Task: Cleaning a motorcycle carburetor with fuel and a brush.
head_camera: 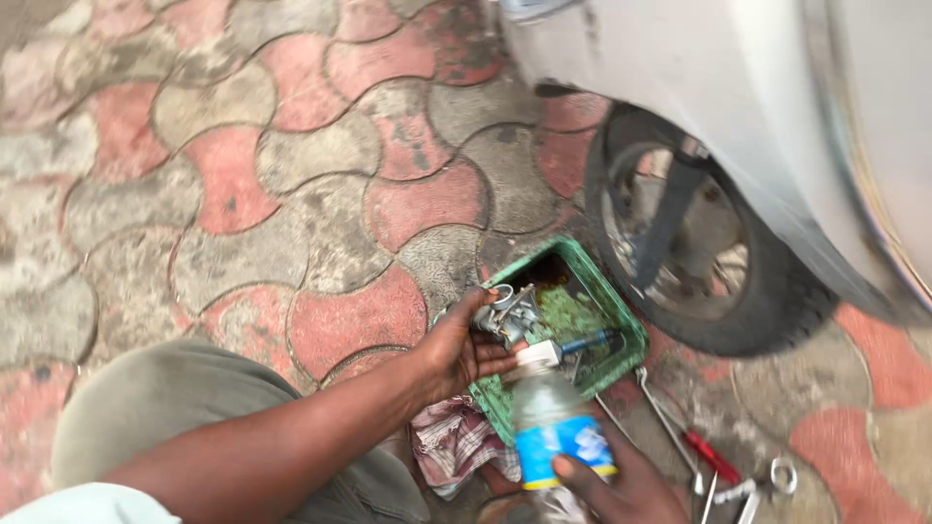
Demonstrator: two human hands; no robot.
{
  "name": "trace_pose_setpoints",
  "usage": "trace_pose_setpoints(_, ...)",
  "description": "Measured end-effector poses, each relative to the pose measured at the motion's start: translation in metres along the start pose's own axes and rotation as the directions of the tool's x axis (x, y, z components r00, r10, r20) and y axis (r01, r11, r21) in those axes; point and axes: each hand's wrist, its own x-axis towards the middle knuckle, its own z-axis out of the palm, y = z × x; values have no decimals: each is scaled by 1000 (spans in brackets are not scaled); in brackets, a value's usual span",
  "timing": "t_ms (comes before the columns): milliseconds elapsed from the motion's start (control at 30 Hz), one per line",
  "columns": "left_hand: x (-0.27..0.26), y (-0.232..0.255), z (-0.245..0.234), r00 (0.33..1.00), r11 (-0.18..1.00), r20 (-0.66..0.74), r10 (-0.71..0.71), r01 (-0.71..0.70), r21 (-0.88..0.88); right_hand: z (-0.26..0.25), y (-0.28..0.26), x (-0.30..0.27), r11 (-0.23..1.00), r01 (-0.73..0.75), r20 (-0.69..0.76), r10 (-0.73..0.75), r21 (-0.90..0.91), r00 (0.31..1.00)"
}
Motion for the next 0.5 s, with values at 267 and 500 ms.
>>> trace_pose_setpoints(267, 47, 3, -30, 998, 928, 25, -63, 49, 370, 36, -30, -25, 997, -64, 105, 68, -42, 992)
trace_pose_setpoints(500, 45, 12, -25, 989, 873, 47, -142, 102, 477, 32, -29, -30, 986, -84, 86, 97, -144, 992)
